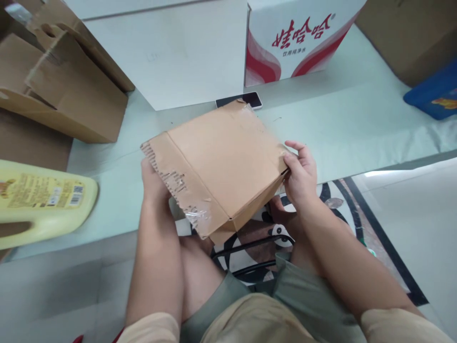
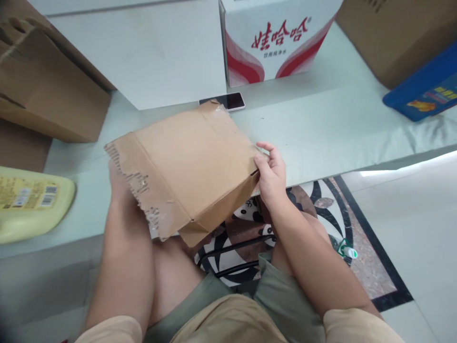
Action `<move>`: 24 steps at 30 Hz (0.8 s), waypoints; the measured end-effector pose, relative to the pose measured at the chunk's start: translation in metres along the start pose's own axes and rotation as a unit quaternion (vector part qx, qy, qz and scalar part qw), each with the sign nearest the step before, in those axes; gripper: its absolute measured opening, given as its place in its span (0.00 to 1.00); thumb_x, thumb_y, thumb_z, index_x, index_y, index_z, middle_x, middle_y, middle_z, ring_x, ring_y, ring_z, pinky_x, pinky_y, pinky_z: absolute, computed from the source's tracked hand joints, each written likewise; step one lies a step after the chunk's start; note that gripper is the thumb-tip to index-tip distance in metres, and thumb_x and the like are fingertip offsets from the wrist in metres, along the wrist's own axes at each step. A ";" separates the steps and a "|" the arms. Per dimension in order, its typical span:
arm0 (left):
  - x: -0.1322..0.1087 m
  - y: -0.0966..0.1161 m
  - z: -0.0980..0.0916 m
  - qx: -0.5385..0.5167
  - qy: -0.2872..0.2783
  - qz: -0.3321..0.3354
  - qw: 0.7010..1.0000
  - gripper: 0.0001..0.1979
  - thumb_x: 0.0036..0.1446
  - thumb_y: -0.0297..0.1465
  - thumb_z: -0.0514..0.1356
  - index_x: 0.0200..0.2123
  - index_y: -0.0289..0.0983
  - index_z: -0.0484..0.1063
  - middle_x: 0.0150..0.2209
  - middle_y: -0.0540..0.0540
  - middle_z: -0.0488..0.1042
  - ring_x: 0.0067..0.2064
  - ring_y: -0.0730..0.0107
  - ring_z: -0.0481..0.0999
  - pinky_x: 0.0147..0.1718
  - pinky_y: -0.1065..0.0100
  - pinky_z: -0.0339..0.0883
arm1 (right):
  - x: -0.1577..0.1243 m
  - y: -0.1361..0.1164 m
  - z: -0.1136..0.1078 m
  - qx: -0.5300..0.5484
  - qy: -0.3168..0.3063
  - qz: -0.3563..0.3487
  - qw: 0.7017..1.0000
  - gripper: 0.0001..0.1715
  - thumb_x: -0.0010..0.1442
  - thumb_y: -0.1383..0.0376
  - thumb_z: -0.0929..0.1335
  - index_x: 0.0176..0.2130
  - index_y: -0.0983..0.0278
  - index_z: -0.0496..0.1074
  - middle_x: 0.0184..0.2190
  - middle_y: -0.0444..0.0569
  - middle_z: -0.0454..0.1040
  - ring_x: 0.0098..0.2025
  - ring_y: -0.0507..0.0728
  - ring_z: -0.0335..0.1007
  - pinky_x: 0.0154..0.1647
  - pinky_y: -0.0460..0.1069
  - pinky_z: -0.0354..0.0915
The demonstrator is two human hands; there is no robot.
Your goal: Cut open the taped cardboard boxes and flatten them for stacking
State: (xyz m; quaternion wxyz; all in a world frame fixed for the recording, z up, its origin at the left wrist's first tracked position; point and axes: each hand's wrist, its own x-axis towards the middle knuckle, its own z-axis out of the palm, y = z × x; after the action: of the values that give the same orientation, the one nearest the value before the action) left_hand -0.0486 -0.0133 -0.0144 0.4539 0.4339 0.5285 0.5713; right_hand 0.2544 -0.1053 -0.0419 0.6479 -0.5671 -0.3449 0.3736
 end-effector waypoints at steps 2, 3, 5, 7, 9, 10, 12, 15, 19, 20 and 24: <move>-0.003 0.008 0.005 -0.033 0.020 0.003 0.999 0.21 0.50 0.49 0.69 0.23 0.39 0.68 0.22 0.51 0.72 0.28 0.72 0.69 0.27 0.70 0.67 | 0.004 0.004 -0.003 -0.039 0.032 -0.030 0.998 0.22 0.61 0.49 0.70 0.51 0.55 0.71 0.36 0.46 0.76 0.38 0.59 0.76 0.45 0.59 0.75; -0.004 0.011 0.007 -0.056 0.020 0.000 0.998 0.21 0.52 0.51 0.67 0.25 0.39 0.70 0.24 0.49 0.75 0.31 0.67 0.74 0.30 0.66 0.72 | 0.006 0.007 -0.005 -0.062 0.046 -0.055 0.996 0.22 0.62 0.48 0.70 0.51 0.56 0.71 0.41 0.48 0.77 0.46 0.61 0.78 0.54 0.62 0.74; -0.007 0.017 0.010 -0.103 0.002 -0.002 0.995 0.22 0.54 0.54 0.64 0.30 0.41 0.75 0.28 0.45 0.79 0.39 0.56 0.81 0.39 0.57 0.79 | 0.010 0.013 -0.009 -0.104 0.063 -0.099 0.988 0.23 0.64 0.47 0.68 0.53 0.56 0.70 0.52 0.53 0.76 0.60 0.64 0.74 0.66 0.66 0.66; -0.008 0.020 0.011 -0.138 -0.014 0.011 0.990 0.22 0.56 0.55 0.63 0.37 0.43 0.78 0.32 0.43 0.83 0.46 0.50 0.83 0.46 0.52 0.80 | 0.013 0.019 -0.011 -0.120 0.066 -0.107 0.985 0.29 0.64 0.44 0.69 0.56 0.56 0.69 0.59 0.56 0.73 0.65 0.66 0.69 0.68 0.68 0.65; -0.008 0.021 0.011 -0.166 -0.011 0.028 0.986 0.24 0.59 0.55 0.61 0.45 0.43 0.79 0.38 0.43 0.85 0.51 0.50 0.83 0.52 0.50 0.79 | 0.014 0.021 -0.010 -0.092 0.054 -0.072 0.992 0.35 0.60 0.41 0.71 0.59 0.56 0.67 0.59 0.57 0.72 0.60 0.65 0.73 0.59 0.63 0.73; -0.007 0.021 0.012 -0.187 -0.002 0.030 0.982 0.24 0.61 0.55 0.61 0.48 0.44 0.79 0.41 0.43 0.85 0.52 0.51 0.83 0.54 0.51 0.78 | 0.012 0.019 -0.009 -0.063 0.036 -0.039 0.997 0.38 0.57 0.40 0.73 0.58 0.56 0.68 0.57 0.56 0.73 0.53 0.62 0.76 0.50 0.59 0.76; -0.006 0.022 0.014 -0.238 0.019 0.015 0.971 0.24 0.65 0.53 0.58 0.52 0.43 0.77 0.44 0.43 0.86 0.53 0.54 0.83 0.57 0.53 0.77 | 0.007 0.012 -0.002 0.002 -0.035 0.058 0.998 0.37 0.52 0.40 0.76 0.51 0.58 0.71 0.46 0.51 0.77 0.33 0.53 0.74 0.30 0.49 0.71; -0.007 0.024 0.019 -0.299 0.041 -0.031 0.953 0.23 0.71 0.50 0.52 0.52 0.42 0.77 0.43 0.43 0.86 0.51 0.56 0.84 0.57 0.55 0.77 | -0.007 -0.007 0.009 0.073 -0.160 0.188 0.966 0.35 0.42 0.41 0.82 0.35 0.62 0.72 0.26 0.41 0.72 0.18 0.45 0.56 0.15 0.44 0.54; -0.006 0.025 0.022 -0.329 0.046 -0.039 0.942 0.21 0.70 0.40 0.47 0.48 0.39 0.78 0.39 0.42 0.85 0.47 0.58 0.84 0.51 0.58 0.78 | -0.018 -0.032 0.012 0.102 -0.177 0.211 0.956 0.36 0.37 0.41 0.84 0.28 0.63 0.71 0.18 0.38 0.68 0.13 0.43 0.51 0.10 0.42 0.50; -0.005 0.025 0.021 -0.329 0.049 -0.056 0.941 0.19 0.67 0.38 0.49 0.46 0.38 0.78 0.39 0.42 0.85 0.45 0.59 0.83 0.48 0.59 0.79 | -0.019 -0.037 0.009 0.103 -0.158 0.205 0.960 0.36 0.37 0.42 0.84 0.28 0.63 0.71 0.17 0.37 0.68 0.12 0.42 0.50 0.09 0.42 0.49; -0.003 0.025 0.014 -0.297 0.104 -0.203 0.927 0.12 0.55 0.37 0.55 0.37 0.40 0.76 0.35 0.45 0.82 0.33 0.66 0.80 0.34 0.64 0.77 | -0.015 -0.054 -0.028 0.091 -0.002 0.125 0.988 0.37 0.34 0.44 0.86 0.30 0.62 0.70 0.17 0.34 0.69 0.11 0.41 0.49 0.08 0.40 0.52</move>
State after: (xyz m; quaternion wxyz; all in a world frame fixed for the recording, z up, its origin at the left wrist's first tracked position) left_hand -0.0356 -0.0135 0.0114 0.6108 0.1003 0.4560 0.6395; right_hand 0.2760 -0.1359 0.0077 0.6439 -0.5439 -0.2376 0.4828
